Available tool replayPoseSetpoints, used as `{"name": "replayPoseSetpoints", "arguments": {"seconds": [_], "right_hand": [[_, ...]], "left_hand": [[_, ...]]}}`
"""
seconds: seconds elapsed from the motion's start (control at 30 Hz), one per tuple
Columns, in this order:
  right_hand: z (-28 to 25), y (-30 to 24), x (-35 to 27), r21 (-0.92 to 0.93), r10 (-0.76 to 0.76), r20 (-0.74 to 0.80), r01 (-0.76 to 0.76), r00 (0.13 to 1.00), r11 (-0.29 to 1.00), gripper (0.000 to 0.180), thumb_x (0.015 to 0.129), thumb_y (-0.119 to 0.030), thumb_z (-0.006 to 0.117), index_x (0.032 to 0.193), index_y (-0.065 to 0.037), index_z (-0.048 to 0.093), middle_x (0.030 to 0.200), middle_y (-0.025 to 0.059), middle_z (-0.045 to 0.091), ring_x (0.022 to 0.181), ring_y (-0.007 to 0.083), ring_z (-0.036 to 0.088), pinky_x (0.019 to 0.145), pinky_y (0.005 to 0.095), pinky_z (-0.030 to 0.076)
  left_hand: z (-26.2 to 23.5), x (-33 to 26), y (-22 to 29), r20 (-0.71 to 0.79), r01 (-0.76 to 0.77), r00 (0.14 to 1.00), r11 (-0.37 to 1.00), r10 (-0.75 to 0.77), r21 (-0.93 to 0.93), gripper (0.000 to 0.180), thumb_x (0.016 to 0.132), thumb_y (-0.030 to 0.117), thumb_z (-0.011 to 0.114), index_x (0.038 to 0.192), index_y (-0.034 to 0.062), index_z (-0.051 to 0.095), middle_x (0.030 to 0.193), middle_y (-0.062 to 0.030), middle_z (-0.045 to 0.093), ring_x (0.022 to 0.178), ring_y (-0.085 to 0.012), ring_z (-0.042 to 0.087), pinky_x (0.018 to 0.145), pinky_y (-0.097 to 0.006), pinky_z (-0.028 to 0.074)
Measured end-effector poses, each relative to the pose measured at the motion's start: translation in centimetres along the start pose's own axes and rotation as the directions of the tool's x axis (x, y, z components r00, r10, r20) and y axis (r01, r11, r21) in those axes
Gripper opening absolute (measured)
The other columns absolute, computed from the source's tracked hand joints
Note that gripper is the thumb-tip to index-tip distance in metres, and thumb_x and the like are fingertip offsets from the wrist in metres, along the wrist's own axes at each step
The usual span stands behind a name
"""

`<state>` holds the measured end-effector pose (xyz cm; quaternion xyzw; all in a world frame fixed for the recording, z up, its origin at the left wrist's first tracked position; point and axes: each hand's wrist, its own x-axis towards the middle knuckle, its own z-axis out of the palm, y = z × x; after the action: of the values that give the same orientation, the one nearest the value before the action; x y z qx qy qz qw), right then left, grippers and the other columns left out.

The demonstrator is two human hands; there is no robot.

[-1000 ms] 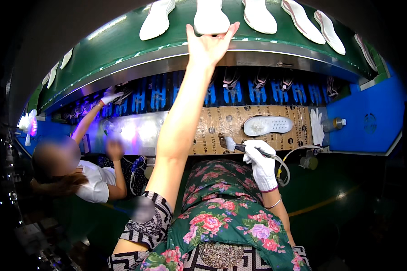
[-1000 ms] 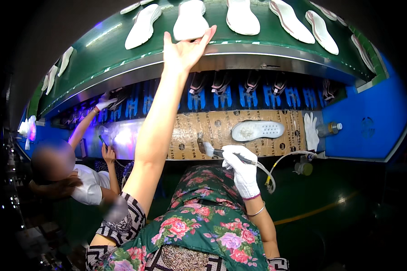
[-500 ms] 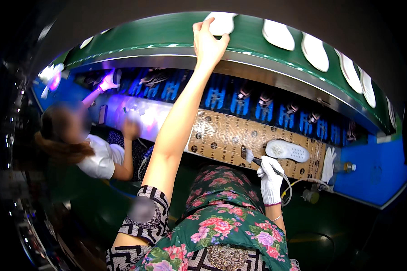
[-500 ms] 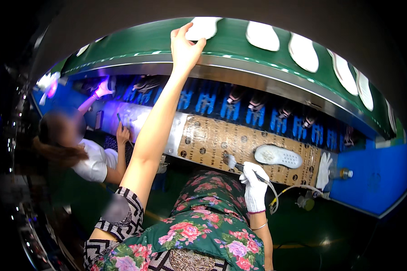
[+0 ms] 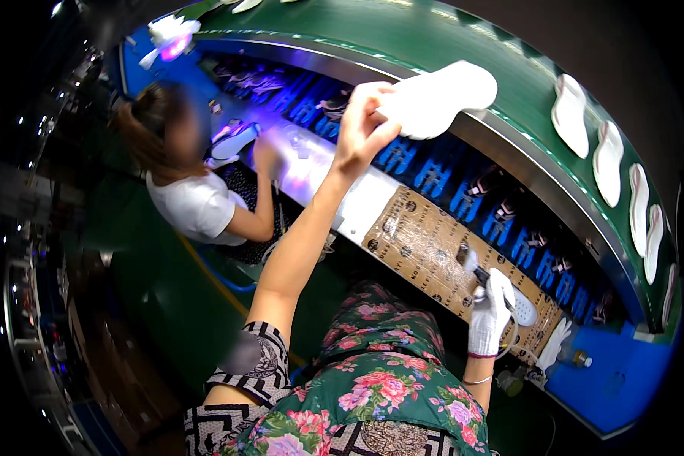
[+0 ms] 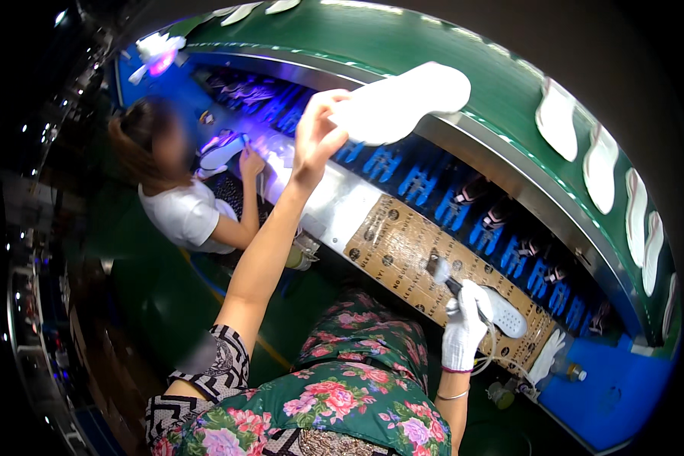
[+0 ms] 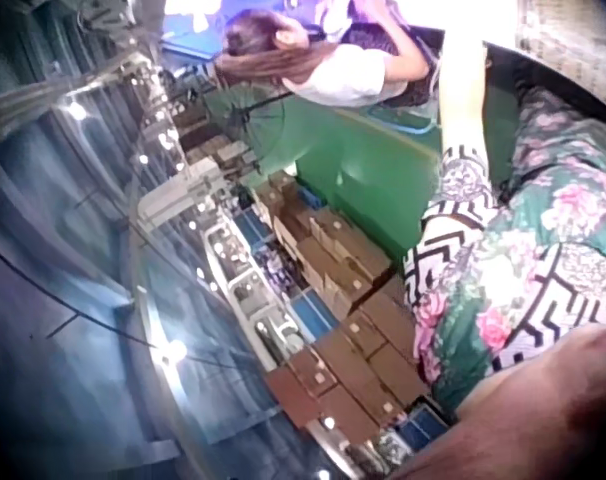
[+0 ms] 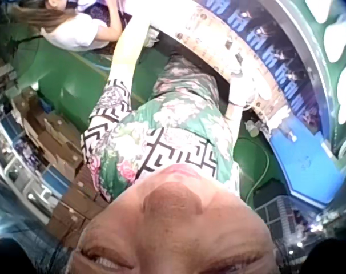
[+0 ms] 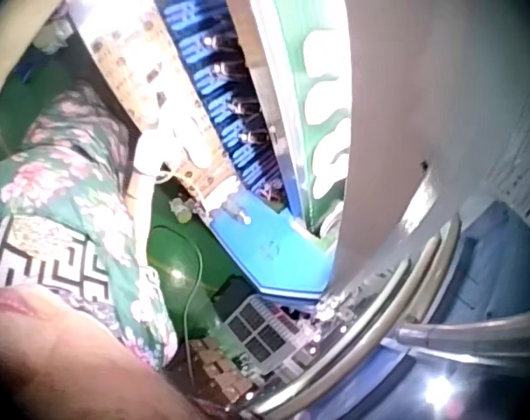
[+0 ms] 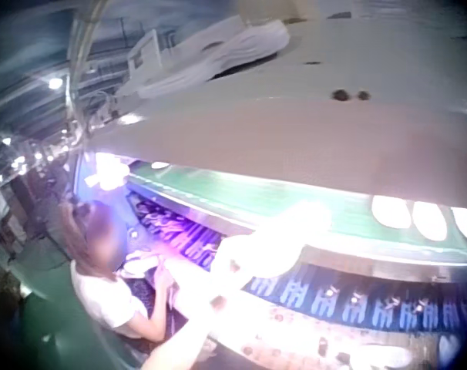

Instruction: The person holds a white shoe sole and applies a liquid to the interior and bottom edges using a brush, then places the sole on a moving conveyor belt above the workstation.

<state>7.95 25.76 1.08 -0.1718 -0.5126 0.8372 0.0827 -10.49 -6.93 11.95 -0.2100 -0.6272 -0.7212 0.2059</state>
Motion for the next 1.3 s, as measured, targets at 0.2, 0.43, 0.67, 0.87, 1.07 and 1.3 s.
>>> {"name": "replayPoseSetpoints", "arguments": {"seconds": [0.2, 0.43, 0.67, 0.87, 1.07, 1.3], "right_hand": [[2.6, -4.5, 0.8, 0.140, -0.034, 0.129, 0.015, 0.991, 0.990, 0.018, 0.094, -0.009, 0.067, 0.109, -0.001, 0.062, 0.098, 0.0072, 0.064, 0.072, 0.0105, 0.060, 0.062, 0.0225, 0.050], [7.5, -6.5, -0.4, 0.106, -0.079, 0.431, 0.037, 0.899, 0.994, 0.019, 0.085, -0.009, 0.073, 0.099, -0.001, 0.061, 0.098, 0.0152, 0.064, 0.078, 0.0188, 0.065, 0.065, 0.0252, 0.054], [10.9, -5.2, -2.2, -0.065, 0.129, 0.503, -0.111, 0.855, 0.992, 0.021, 0.078, 0.007, 0.075, 0.097, 0.005, 0.067, 0.096, 0.0154, 0.067, 0.079, 0.0198, 0.068, 0.069, 0.0297, 0.057], [10.1, -4.0, -2.3, -0.084, 0.118, 0.465, -0.089, 0.877, 0.992, 0.021, 0.080, 0.006, 0.072, 0.100, 0.003, 0.066, 0.100, 0.0146, 0.067, 0.081, 0.0192, 0.068, 0.068, 0.0272, 0.057], [9.9, -4.5, -2.2, -0.257, 0.136, 0.450, -0.018, 0.883, 0.966, 0.019, 0.080, 0.006, 0.072, 0.097, 0.002, 0.067, 0.102, 0.0140, 0.068, 0.085, 0.0186, 0.066, 0.075, 0.0283, 0.054], [11.1, -5.4, -1.7, -0.366, -0.077, 0.544, 0.319, 0.835, 0.874, 0.020, 0.076, 0.003, 0.078, 0.095, 0.001, 0.072, 0.092, 0.0092, 0.070, 0.082, 0.0161, 0.066, 0.075, 0.0279, 0.052]], "left_hand": [[-5.7, -6.6, 4.9, -0.483, -0.092, 0.849, 0.960, 0.213, 0.263, 0.025, 0.093, 0.018, 0.047, 0.112, 0.0028, 0.049, 0.123, -0.0211, 0.059, 0.111, -0.0277, 0.059, 0.100, -0.041, 0.047], [-6.9, -11.1, 3.4, -0.216, 0.478, 0.820, 0.842, -0.530, -0.252, 0.041, 0.103, 0.025, 0.040, 0.125, -0.0044, 0.058, 0.110, -0.0157, 0.070, 0.099, -0.0208, 0.068, 0.091, -0.032, 0.053], [-0.1, -16.9, -3.2, 0.226, 0.839, 0.510, 0.423, -0.830, -0.342, 0.037, 0.100, 0.021, 0.049, 0.119, -0.0071, 0.064, 0.106, -0.0170, 0.071, 0.097, -0.0235, 0.070, 0.091, -0.035, 0.055], [4.0, -24.6, -1.1, 0.450, 0.760, 0.419, 0.033, -0.789, -0.649, 0.075, 0.102, 0.059, 0.027, 0.144, -0.0006, 0.044, 0.130, -0.0240, 0.060, 0.120, -0.0363, 0.060, 0.108, -0.047, 0.043], [4.8, -24.7, -0.9, 0.578, 0.653, 0.424, -0.207, -0.698, -0.728, 0.112, 0.084, 0.089, 0.018, 0.144, -0.0022, 0.043, 0.128, -0.0281, 0.059, 0.113, -0.0474, 0.061, 0.100, -0.057, 0.047], [7.5, -19.8, 2.1, 0.410, 0.471, 0.485, -0.165, -0.773, -0.867, 0.118, 0.079, 0.094, 0.014, 0.147, 0.0009, 0.039, 0.130, -0.0228, 0.060, 0.105, -0.0394, 0.066, 0.091, -0.052, 0.055]]}}
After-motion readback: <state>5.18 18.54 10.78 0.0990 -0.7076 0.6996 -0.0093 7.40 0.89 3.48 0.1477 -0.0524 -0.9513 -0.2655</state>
